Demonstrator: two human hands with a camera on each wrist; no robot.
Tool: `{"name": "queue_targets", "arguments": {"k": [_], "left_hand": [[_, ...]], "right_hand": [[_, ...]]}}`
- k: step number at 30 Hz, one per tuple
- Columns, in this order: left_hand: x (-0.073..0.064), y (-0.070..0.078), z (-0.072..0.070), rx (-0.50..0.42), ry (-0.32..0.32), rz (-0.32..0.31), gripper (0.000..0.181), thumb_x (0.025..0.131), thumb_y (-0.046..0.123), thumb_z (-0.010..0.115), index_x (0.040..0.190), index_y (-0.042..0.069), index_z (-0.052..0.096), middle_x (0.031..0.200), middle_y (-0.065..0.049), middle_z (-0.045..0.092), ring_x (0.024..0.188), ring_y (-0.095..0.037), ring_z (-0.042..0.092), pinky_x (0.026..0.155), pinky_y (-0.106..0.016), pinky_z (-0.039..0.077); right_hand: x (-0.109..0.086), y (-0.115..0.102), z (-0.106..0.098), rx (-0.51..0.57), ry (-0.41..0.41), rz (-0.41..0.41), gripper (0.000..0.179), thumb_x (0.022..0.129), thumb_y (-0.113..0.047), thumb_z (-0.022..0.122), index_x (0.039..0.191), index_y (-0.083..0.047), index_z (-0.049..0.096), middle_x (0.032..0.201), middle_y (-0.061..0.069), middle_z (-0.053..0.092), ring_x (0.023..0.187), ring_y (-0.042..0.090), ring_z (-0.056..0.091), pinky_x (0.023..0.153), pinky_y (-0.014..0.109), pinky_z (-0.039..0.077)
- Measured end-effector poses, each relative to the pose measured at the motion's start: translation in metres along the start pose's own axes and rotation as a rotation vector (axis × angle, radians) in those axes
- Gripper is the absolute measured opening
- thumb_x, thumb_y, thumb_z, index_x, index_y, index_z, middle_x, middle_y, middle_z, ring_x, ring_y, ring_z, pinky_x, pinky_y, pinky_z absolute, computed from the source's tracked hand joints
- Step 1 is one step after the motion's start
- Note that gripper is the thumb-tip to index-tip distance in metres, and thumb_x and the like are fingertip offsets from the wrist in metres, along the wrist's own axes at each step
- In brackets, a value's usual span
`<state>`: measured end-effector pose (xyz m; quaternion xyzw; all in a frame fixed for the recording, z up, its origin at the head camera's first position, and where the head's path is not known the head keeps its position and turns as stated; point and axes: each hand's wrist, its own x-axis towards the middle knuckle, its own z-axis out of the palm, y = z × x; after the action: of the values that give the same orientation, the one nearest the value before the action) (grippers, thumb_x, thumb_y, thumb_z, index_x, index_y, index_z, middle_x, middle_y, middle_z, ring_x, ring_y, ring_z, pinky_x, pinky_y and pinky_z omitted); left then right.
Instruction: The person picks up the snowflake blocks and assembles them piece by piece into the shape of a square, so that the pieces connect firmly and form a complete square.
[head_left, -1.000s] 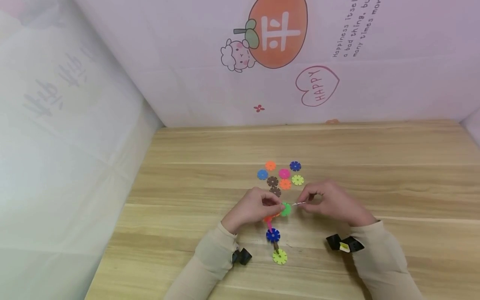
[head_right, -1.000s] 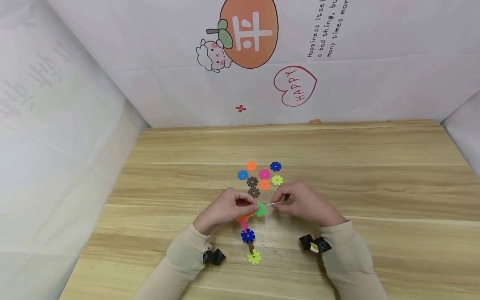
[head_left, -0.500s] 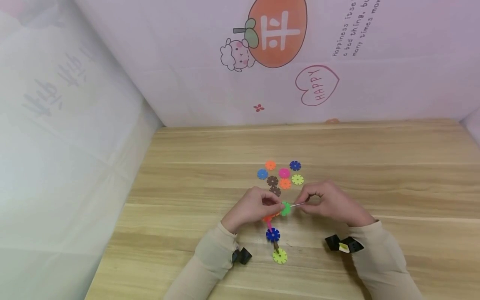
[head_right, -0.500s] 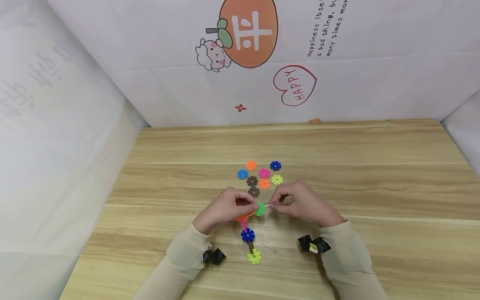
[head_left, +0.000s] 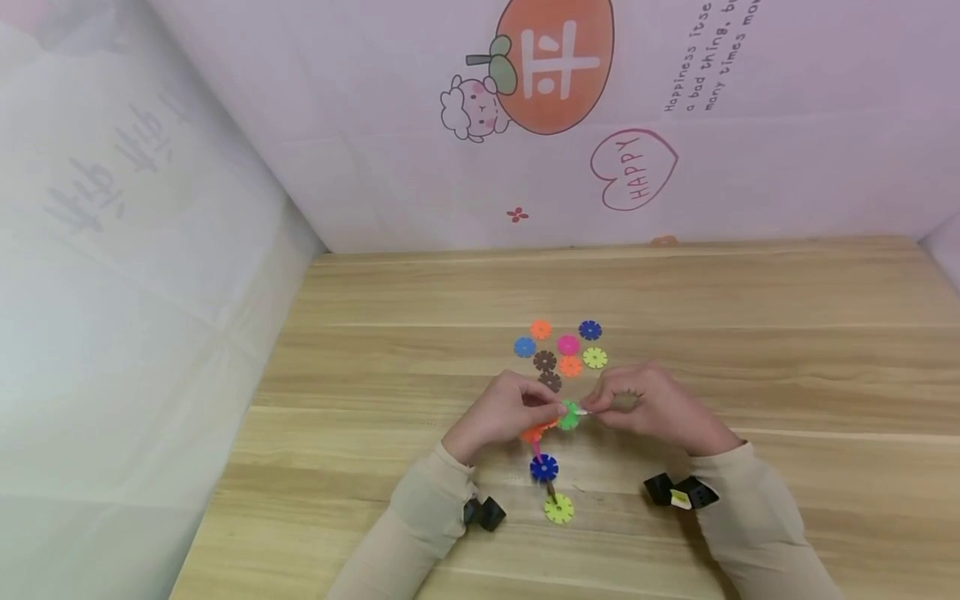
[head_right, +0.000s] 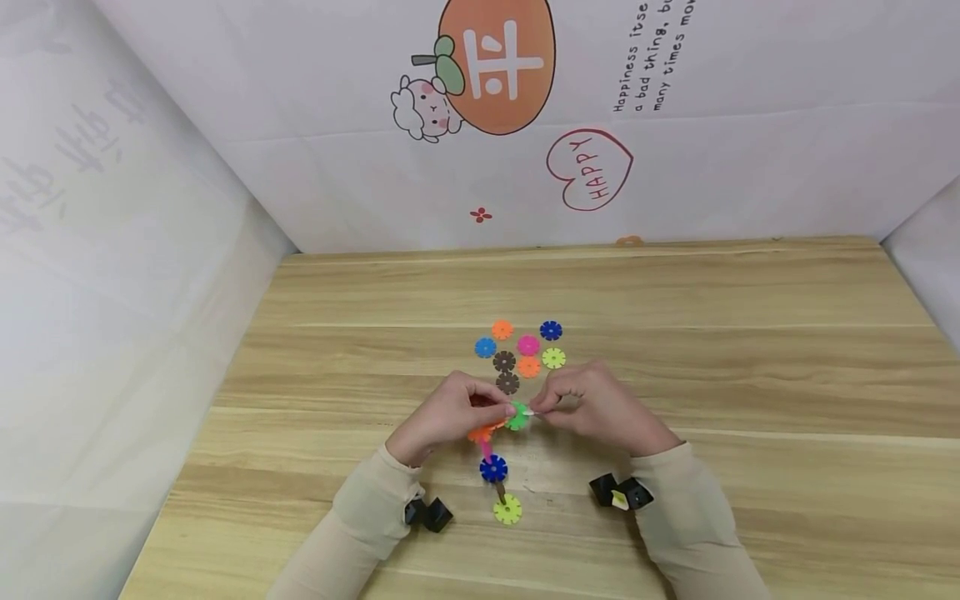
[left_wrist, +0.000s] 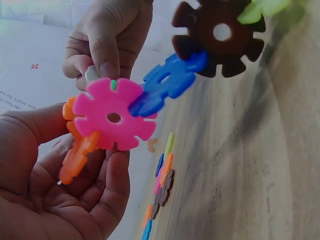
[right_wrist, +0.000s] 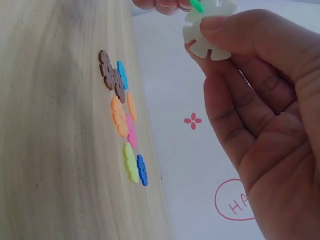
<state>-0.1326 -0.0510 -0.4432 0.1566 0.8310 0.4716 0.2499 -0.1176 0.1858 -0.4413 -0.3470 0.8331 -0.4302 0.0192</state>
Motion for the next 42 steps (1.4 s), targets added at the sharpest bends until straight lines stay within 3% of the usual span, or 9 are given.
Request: {"name": "queue_targets", "arguments": {"k": [13,20,26,31,42], "left_hand": [[0.0001,0.0008,-0.0025,-0.102,0.013,-0.041,0.01,0.088,0.019,0.075,0.095,0.012,0.078,0.094,0.003,0.072,0.082,-0.009,0.063,0.073,-0.024,0.052],[0.0004,0.0014,-0.0034,-0.078,0.023,-0.038,0.01,0.087,0.018,0.075,0.094,0.012,0.078,0.093,0.003,0.073,0.08,-0.01,0.063,0.073,-0.024,0.052],[0.0021,-0.0021,-0.0057,-0.046,-0.015,-0.01,0.009,0.089,0.021,0.074,0.093,0.014,0.078,0.095,0.002,0.073,0.084,-0.01,0.063,0.076,-0.025,0.051],[0.0026,-0.0023,-0.0073,-0.059,-0.061,0.011,0.009,0.09,0.021,0.074,0.092,0.013,0.077,0.089,0.002,0.072,0.078,-0.01,0.061,0.071,-0.023,0.05],[0.0016,-0.0032,-0.005,-0.097,-0.1,-0.038,0.011,0.09,0.021,0.074,0.093,0.012,0.074,0.089,0.002,0.071,0.081,-0.01,0.065,0.077,-0.025,0.053]], "right_hand": [[0.0035,-0.0042,0.0024,0.038,0.035,-0.043,0.032,0.072,0.012,0.079,0.082,-0.019,0.076,0.09,-0.004,0.076,0.085,0.006,0.071,0.077,0.025,0.058],[0.0058,-0.0036,0.0048,0.032,0.043,-0.103,0.034,0.071,0.013,0.079,0.083,-0.018,0.076,0.091,-0.004,0.076,0.084,0.009,0.072,0.076,0.024,0.059],[0.0063,-0.0018,0.0067,-0.034,0.053,-0.106,0.029,0.072,0.009,0.08,0.082,-0.018,0.074,0.092,-0.005,0.076,0.086,0.01,0.072,0.077,0.024,0.058],[0.0076,-0.0003,0.0062,-0.058,0.054,-0.139,0.029,0.073,0.009,0.08,0.084,-0.017,0.073,0.093,-0.007,0.074,0.087,0.008,0.07,0.079,0.019,0.056],[0.0059,0.0006,0.0043,-0.133,0.059,-0.142,0.034,0.072,0.007,0.081,0.092,-0.019,0.071,0.096,-0.006,0.072,0.091,0.009,0.068,0.079,0.026,0.058]]}}
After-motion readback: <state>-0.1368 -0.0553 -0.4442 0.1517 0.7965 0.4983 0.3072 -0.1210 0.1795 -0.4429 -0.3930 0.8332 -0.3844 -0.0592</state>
